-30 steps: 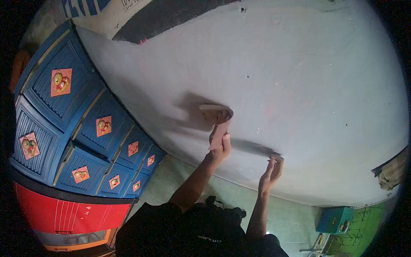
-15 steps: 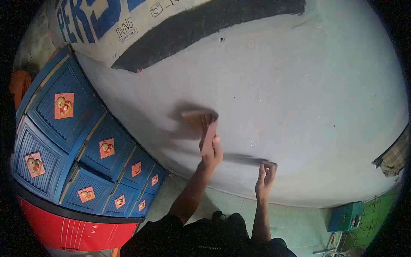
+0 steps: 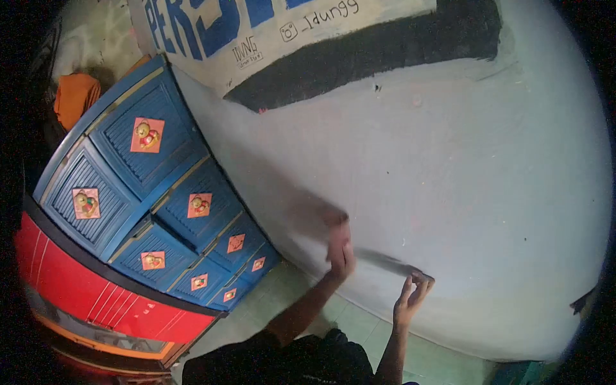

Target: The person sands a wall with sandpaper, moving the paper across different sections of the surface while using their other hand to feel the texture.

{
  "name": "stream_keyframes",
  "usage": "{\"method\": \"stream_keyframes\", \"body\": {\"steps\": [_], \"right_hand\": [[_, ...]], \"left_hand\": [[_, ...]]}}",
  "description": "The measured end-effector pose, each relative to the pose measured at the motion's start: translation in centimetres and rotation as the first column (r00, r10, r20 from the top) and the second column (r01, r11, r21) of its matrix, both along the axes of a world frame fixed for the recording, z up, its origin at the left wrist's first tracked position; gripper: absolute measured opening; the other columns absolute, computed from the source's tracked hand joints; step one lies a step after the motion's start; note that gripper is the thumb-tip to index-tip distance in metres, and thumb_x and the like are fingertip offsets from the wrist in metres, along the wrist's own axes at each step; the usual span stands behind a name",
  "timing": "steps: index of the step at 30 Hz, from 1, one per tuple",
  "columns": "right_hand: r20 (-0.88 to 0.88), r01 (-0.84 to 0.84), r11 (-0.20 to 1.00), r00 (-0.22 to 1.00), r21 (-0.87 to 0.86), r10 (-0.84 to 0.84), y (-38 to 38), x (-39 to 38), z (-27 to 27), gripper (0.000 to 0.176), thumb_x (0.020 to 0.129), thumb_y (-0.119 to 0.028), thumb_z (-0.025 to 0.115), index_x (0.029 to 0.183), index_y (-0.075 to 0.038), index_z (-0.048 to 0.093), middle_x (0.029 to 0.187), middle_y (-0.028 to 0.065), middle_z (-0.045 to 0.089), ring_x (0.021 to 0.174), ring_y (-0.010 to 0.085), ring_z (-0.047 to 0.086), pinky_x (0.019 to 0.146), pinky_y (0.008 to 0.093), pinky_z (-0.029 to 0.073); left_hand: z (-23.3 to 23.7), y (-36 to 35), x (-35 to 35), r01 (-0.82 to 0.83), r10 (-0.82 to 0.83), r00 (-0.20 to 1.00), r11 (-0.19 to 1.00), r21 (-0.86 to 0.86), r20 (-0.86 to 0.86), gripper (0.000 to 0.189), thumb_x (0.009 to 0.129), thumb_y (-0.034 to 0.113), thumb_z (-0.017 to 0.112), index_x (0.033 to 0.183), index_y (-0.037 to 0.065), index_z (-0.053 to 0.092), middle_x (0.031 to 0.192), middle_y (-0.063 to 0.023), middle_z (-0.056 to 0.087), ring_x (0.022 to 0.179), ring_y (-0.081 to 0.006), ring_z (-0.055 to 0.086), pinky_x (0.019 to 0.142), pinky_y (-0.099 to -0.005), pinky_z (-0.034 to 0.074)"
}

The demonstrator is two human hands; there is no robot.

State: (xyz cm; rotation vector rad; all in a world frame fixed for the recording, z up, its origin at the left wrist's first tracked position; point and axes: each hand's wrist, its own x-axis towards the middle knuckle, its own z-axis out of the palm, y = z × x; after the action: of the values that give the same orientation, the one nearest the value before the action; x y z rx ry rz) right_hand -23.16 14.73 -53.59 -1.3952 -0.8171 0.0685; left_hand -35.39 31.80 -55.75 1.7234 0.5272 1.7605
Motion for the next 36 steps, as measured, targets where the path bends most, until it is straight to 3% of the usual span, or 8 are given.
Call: {"method": "stream_keyframes", "body": {"steps": [4,7,13,15,20,24,34,36], "right_hand": [[0.112,0.027,0.998,0.993,-0.055,-0.021,0.0,0.4,0.2,0.019,0.094,-0.016,0.057,0.104,0.000,0.056,0.099,0.0113,0.044,0.092,0.0220,0.045,0.083,0.0348,0.041],[0.181,0.059,0.995,0.982,-0.080,-0.044,0.3,0.0,0.8,0.018,0.093,-0.014,0.056,0.105,0.000,0.055,0.101,0.0089,0.043,0.090,0.0196,0.042,0.083,0.0321,0.037],[0.233,0.091,0.993,0.970,-0.074,-0.072,0.6,0.1,0.2,0.021,0.092,-0.016,0.058,0.107,-0.002,0.056,0.100,0.0089,0.044,0.090,0.0206,0.040,0.081,0.0329,0.036],[0.240,0.082,0.994,0.969,-0.072,-0.062,0.8,0.2,0.0,0.021,0.092,-0.016,0.058,0.108,-0.003,0.056,0.101,0.0090,0.045,0.091,0.0207,0.040,0.081,0.0328,0.036],[0.171,0.050,0.992,0.985,-0.116,-0.030,0.2,0.5,-0.3,0.023,0.091,-0.016,0.060,0.109,-0.003,0.055,0.106,0.0126,0.046,0.096,0.0240,0.041,0.082,0.0354,0.036],[0.219,0.015,0.994,0.976,-0.109,0.009,-0.1,0.7,-0.1,0.025,0.092,-0.011,0.059,0.115,-0.004,0.054,0.107,0.0107,0.047,0.094,0.0213,0.041,0.081,0.0333,0.037],[0.174,-0.064,0.985,0.980,-0.161,0.092,-0.6,0.9,0.7,0.032,0.089,-0.013,0.063,0.118,-0.002,0.053,0.115,0.0142,0.051,0.105,0.0260,0.040,0.084,0.0371,0.039],[0.180,-0.073,0.981,0.978,-0.182,0.106,-0.8,0.9,0.9,0.033,0.089,-0.013,0.063,0.118,-0.003,0.052,0.116,0.0140,0.052,0.106,0.0261,0.040,0.085,0.0370,0.039]], "left_hand": [[15.0,4.3,0.0,-0.243,0.191,0.956,0.941,0.235,0.224,0.031,0.100,0.011,0.040,0.120,-0.010,0.051,0.117,-0.0156,0.058,0.107,-0.0265,0.055,0.094,-0.0369,0.042],[15.9,4.5,-0.7,-0.223,0.177,0.957,0.955,0.195,0.228,0.032,0.102,0.017,0.038,0.115,-0.008,0.054,0.110,-0.0138,0.058,0.102,-0.0251,0.055,0.088,-0.0366,0.043],[4.8,0.4,-0.8,-0.398,0.418,0.908,0.871,0.290,-0.010,0.032,0.103,0.022,0.039,0.112,-0.006,0.051,0.109,-0.0107,0.054,0.100,-0.0224,0.051,0.090,-0.0368,0.041],[0.1,-0.2,1.0,-0.377,0.388,0.899,0.922,-0.090,0.204,0.037,0.103,0.023,0.039,0.124,-0.007,0.044,0.124,-0.0112,0.048,0.110,-0.0222,0.047,0.099,-0.0353,0.037],[6.9,2.9,2.4,-0.091,0.305,0.730,0.930,-0.355,0.611,0.051,0.103,0.031,0.042,0.136,-0.008,0.037,0.139,-0.0120,0.042,0.124,-0.0204,0.042,0.107,-0.0326,0.030],[13.7,4.2,1.0,-0.074,0.275,0.793,0.930,-0.361,0.544,0.058,0.099,0.046,0.046,0.134,-0.001,0.041,0.133,-0.0098,0.044,0.122,-0.0229,0.044,0.103,-0.0342,0.034],[-1.5,-0.4,0.5,-0.333,0.336,0.939,0.941,0.057,-0.064,0.051,0.103,0.028,0.041,0.136,-0.011,0.037,0.138,-0.0180,0.044,0.127,-0.0266,0.043,0.110,-0.0367,0.028],[1.8,1.7,2.2,-0.475,0.511,0.813,0.859,-0.192,0.277,0.052,0.102,0.041,0.043,0.121,-0.006,0.052,0.123,-0.0179,0.051,0.115,-0.0287,0.048,0.102,-0.0378,0.035]]}}
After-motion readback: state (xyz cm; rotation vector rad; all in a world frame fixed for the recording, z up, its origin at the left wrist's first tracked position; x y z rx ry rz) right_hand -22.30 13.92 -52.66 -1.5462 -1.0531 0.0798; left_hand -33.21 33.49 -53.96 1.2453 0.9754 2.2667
